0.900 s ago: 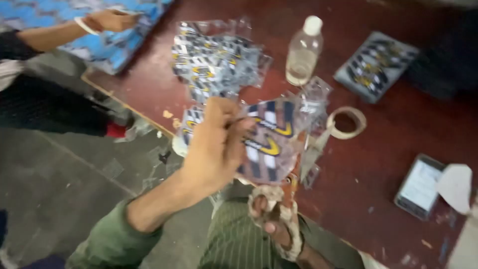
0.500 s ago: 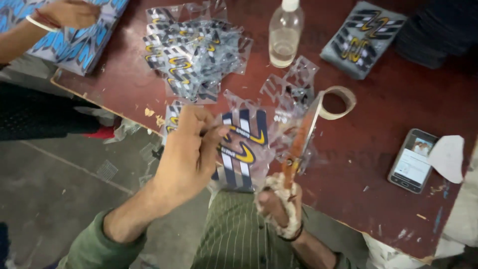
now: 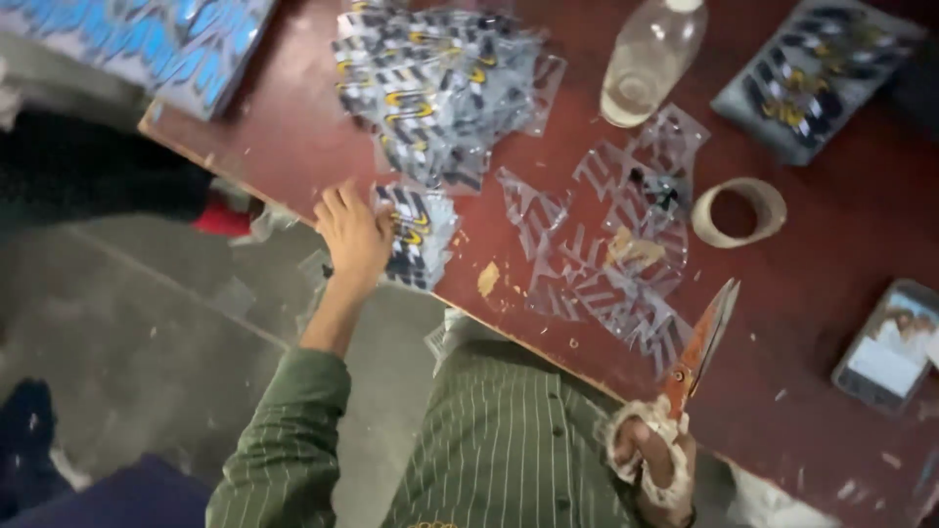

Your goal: The person uses scissors to cut individual stickers from a larger plastic sheet. They repeatedly pick up a sheet, cut out a sticker, and place it on a pile on the table.

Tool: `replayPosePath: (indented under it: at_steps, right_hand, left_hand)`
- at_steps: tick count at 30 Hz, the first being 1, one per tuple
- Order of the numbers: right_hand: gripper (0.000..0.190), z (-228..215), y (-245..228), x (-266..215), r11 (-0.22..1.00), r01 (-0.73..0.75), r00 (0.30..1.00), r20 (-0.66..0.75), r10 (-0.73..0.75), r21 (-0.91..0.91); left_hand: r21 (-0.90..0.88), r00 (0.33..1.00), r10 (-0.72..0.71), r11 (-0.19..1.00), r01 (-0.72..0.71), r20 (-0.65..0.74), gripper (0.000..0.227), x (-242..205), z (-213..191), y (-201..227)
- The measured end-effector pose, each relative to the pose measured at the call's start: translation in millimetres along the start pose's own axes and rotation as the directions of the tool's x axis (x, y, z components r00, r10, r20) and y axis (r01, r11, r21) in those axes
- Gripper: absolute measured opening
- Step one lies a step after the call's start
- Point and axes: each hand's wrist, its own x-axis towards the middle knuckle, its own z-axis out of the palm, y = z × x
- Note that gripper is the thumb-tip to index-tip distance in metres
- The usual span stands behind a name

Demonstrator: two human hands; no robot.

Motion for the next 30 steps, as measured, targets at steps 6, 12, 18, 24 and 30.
replayPosePath:
  at_steps: [6,12,18,24,30]
  right_hand:
    - [0.029,49,-5,-6,0.984,0.134,0.988,-0.095,-0.123,0.12]
    - [0.05,78,12,-30,0.839,-0.151,0.929,-0.214,0.301,0.523]
    - [0.04,102,-20,-38,0.99,0.061,0.985,-0.169,-0.039,0.124]
    - [0.045,105,-60,-22,0.992,0.06,0.989,-0.13,-0.074,-0.112]
    - [0.047,78,-37,-10,0.991,0.048,0.995,-0.086,-0.059,-0.129]
  left_hand:
    - [-0.282,0.995,-0.056,0.957,0.076,0.079,0.047,109,80,-21]
    - [0.195,0.962,0.263,0.95,-0.244,-0.075,0.112,147,208,-127]
    - [-0.266,0.989,0.144,0.952,-0.151,-0.045,0.039,138,111,-58]
    - [-0.309,0.941,0.25,0.898,-0.314,-0.23,0.038,184,81,-24]
    - [-0.512,0.986,0.005,0.854,-0.091,-0.166,0.038,157,22,36]
